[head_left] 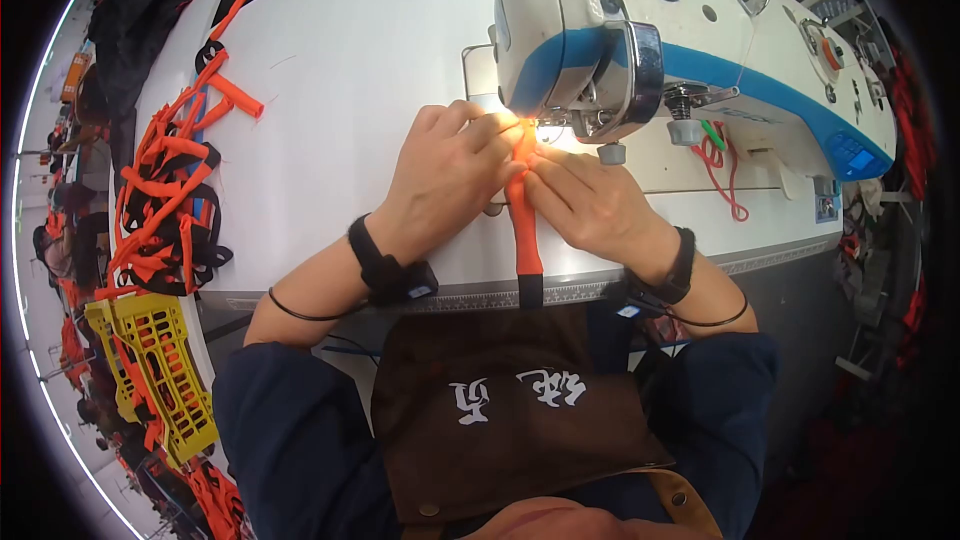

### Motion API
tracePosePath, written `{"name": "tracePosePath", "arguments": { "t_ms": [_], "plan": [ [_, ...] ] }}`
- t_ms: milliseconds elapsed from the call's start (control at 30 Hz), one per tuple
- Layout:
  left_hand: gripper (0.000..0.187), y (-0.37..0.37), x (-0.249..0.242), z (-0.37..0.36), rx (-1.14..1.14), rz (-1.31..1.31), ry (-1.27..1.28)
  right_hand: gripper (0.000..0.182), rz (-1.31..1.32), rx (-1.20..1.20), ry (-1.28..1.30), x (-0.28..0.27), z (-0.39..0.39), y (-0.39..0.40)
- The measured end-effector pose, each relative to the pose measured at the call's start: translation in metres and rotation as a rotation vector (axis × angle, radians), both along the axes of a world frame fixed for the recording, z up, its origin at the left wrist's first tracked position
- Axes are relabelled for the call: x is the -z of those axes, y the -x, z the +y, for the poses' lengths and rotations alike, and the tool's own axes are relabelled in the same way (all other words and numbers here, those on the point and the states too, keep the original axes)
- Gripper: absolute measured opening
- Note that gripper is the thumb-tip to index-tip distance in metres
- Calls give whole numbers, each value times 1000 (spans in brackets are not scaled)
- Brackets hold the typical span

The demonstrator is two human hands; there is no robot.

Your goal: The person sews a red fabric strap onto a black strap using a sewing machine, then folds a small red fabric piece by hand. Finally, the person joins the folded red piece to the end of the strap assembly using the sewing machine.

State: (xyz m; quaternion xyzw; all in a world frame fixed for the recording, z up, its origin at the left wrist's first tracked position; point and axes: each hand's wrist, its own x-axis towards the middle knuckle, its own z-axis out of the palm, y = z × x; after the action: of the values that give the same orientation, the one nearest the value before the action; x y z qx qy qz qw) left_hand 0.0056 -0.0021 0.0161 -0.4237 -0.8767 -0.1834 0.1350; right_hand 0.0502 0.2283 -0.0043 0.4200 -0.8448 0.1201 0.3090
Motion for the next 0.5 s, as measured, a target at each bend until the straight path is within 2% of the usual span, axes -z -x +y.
{"name": "tracePosePath", "arguments": {
  "t_ms": [500],
  "plan": [
    [38,-5,0,2,-22,15,41,14,-11,13,18,0,0,-1]
  ]
}}
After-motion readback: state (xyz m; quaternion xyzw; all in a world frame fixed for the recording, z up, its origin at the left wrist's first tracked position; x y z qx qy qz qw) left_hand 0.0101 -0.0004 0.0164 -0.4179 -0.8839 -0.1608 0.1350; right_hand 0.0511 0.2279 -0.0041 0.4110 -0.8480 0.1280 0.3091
